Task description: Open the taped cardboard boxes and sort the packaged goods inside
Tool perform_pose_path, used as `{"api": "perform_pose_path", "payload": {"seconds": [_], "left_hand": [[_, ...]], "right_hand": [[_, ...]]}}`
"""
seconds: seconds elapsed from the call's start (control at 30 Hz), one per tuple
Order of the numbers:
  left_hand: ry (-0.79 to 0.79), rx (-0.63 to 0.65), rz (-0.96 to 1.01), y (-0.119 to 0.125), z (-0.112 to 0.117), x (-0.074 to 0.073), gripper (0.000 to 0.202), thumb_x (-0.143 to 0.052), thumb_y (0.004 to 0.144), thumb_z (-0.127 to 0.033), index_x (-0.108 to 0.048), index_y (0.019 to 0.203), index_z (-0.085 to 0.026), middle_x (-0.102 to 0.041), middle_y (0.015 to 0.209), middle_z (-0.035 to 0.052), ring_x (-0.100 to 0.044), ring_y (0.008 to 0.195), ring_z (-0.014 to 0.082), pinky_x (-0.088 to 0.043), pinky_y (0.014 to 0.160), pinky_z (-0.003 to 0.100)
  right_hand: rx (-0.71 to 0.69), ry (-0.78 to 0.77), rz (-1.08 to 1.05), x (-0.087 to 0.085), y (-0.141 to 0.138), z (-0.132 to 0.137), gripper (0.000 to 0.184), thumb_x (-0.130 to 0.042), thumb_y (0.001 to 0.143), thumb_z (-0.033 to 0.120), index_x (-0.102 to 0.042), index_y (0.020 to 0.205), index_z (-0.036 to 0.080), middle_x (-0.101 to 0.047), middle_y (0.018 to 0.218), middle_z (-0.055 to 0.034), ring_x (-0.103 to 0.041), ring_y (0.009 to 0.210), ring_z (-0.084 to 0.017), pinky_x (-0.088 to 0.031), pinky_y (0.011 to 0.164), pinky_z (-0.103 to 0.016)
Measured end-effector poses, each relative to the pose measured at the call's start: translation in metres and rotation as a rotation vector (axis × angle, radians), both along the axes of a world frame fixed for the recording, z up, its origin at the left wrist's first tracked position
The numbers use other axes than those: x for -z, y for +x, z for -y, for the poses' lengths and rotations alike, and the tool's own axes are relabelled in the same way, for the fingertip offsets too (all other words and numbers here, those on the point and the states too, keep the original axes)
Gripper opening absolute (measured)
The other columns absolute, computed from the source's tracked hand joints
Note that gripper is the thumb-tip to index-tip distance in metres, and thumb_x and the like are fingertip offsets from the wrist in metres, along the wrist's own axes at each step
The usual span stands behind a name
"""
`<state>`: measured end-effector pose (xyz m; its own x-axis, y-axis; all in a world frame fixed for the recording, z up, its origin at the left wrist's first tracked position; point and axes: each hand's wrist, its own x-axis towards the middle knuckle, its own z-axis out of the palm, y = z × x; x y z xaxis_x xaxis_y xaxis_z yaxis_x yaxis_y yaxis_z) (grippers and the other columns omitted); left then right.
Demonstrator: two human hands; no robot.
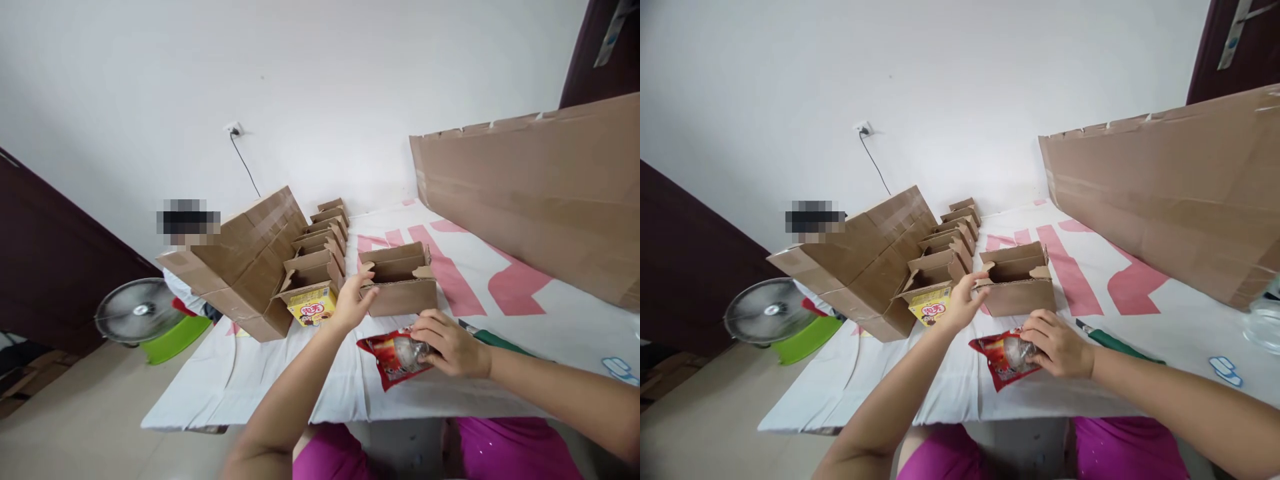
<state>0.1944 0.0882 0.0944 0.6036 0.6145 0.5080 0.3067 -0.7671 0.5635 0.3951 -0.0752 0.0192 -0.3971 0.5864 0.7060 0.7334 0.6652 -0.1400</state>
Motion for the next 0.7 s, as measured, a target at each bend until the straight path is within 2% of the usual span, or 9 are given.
{"api": "perform_pose_path", "payload": {"seconds": [0.07, 0.13, 0.23, 0.3, 0.43, 0.57, 0.7], "left_hand": [[0.111, -0.017, -0.283, 0.011, 0.001, 0.001, 0.047, -0.066, 0.082, -0.031, -0.054, 0.127, -0.022, -0.059, 0.134, 0.0111, -0.05, 0.127, 0.0265, -0.03, 0.113, 0.046], [0.134, -0.09, -0.48, 0.018, -0.002, -0.001, 0.04, -0.06, 0.086, -0.024, -0.055, 0.126, -0.021, -0.062, 0.131, 0.0106, -0.052, 0.126, 0.0255, -0.023, 0.117, 0.049], [0.071, -0.128, -0.573, 0.021, -0.014, -0.008, 0.027, -0.046, 0.093, -0.021, -0.061, 0.116, -0.02, -0.07, 0.112, 0.0087, -0.063, 0.109, 0.0223, -0.036, 0.109, 0.042], [0.022, -0.105, -0.597, 0.02, -0.026, -0.014, 0.027, -0.051, 0.091, -0.026, -0.061, 0.115, -0.021, -0.071, 0.106, 0.007, -0.065, 0.101, 0.0215, -0.046, 0.097, 0.036], [-0.121, -0.037, -0.674, 0.017, -0.051, -0.016, 0.022, -0.06, 0.084, -0.029, -0.067, 0.103, -0.019, -0.071, 0.09, 0.003, -0.066, 0.085, 0.0187, -0.051, 0.079, 0.028], [-0.248, 0.009, -0.682, 0.014, -0.065, -0.01, 0.024, -0.057, 0.085, -0.029, -0.069, 0.101, -0.015, -0.072, 0.093, 0.0032, -0.065, 0.085, 0.017, -0.051, 0.076, 0.025], [-0.32, 0.048, -0.66, 0.012, -0.065, -0.008, 0.027, -0.06, 0.083, -0.033, -0.07, 0.099, -0.015, -0.072, 0.092, 0.0031, -0.064, 0.084, 0.0172, -0.05, 0.078, 0.025]], "right_hand": [[0.098, -0.073, -0.059, 0.022, -0.001, -0.014, 0.028, -0.057, 0.088, 0.033, -0.062, 0.111, 0.018, -0.063, 0.107, -0.0123, -0.053, 0.104, -0.027, -0.048, 0.091, -0.048], [0.215, -0.166, -0.143, 0.04, -0.002, -0.027, 0.029, -0.059, 0.087, 0.036, -0.063, 0.109, 0.018, -0.061, 0.109, -0.0133, -0.053, 0.105, -0.028, -0.048, 0.092, -0.05], [0.326, -0.266, -0.247, 0.063, -0.007, -0.036, 0.029, -0.062, 0.084, 0.037, -0.063, 0.108, 0.02, -0.06, 0.112, -0.013, -0.053, 0.108, -0.029, -0.048, 0.093, -0.052], [0.354, -0.289, -0.288, 0.073, -0.012, -0.035, 0.03, -0.062, 0.084, 0.035, -0.063, 0.11, 0.02, -0.059, 0.115, -0.0132, -0.052, 0.112, -0.03, -0.046, 0.096, -0.053], [0.355, -0.306, -0.324, 0.081, -0.019, -0.031, 0.031, -0.062, 0.084, 0.033, -0.061, 0.112, 0.018, -0.057, 0.118, -0.0143, -0.049, 0.116, -0.029, -0.043, 0.1, -0.053], [0.324, -0.361, -0.319, 0.079, -0.02, -0.029, 0.037, -0.063, 0.082, 0.035, -0.059, 0.115, 0.019, -0.055, 0.123, -0.014, -0.048, 0.12, -0.03, -0.042, 0.102, -0.052], [0.358, -0.406, -0.334, 0.082, -0.018, -0.028, 0.045, -0.066, 0.078, 0.039, -0.057, 0.118, 0.019, -0.046, 0.134, -0.015, -0.044, 0.127, -0.03, -0.04, 0.105, -0.051]]}}
